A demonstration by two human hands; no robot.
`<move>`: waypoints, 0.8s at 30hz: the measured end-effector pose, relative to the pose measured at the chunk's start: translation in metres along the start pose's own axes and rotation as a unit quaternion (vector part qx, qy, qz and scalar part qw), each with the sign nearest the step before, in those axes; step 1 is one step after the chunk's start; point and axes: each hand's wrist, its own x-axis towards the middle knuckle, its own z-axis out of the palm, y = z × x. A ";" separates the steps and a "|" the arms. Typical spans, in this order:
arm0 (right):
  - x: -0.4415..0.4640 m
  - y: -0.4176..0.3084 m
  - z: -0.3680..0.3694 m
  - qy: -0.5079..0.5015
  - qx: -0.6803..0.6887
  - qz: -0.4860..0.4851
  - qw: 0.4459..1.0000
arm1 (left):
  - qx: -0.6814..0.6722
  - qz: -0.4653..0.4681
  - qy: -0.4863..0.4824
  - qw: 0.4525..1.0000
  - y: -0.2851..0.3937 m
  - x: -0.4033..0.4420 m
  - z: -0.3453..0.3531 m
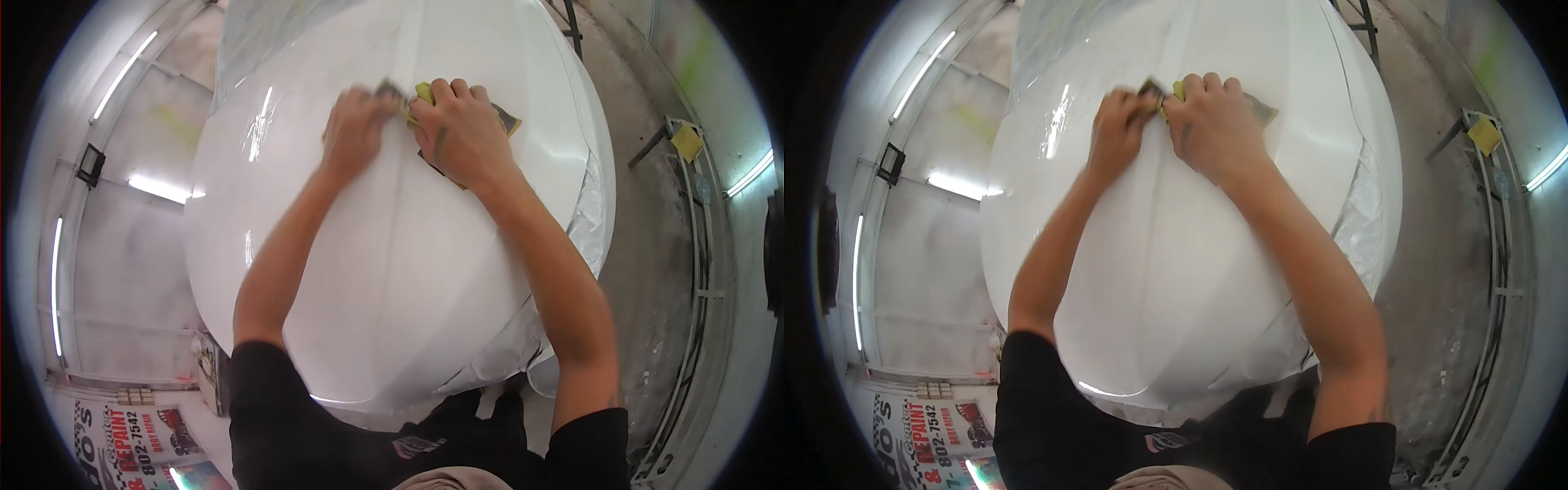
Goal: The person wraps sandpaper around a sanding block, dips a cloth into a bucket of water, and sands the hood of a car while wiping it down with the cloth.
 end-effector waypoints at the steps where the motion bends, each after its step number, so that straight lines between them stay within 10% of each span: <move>1: -0.001 -0.001 0.003 0.020 0.008 -0.006 1.000 | 0.009 -0.001 0.012 1.000 -0.021 0.035 0.019; 5: -0.005 -0.003 0.002 0.029 0.009 -0.022 0.999 | 0.065 -0.065 0.031 0.995 -0.035 0.073 0.040; 10: -0.007 -0.004 0.003 0.067 -0.013 -0.029 0.997 | -0.009 -0.058 0.001 0.998 0.042 -0.087 -0.048; 13: 0.000 -0.009 -0.010 -0.065 -0.031 0.011 0.997 | -0.011 -0.044 -0.003 0.999 0.028 -0.076 -0.045; 19: 0.000 -0.004 -0.008 -0.045 -0.020 -0.002 0.999 | 0.142 -0.143 0.033 0.979 -0.061 0.103 0.051; 24: -0.005 -0.004 0.001 0.036 -0.006 -0.034 0.999 | 0.044 -0.050 0.012 0.998 0.001 -0.039 -0.024</move>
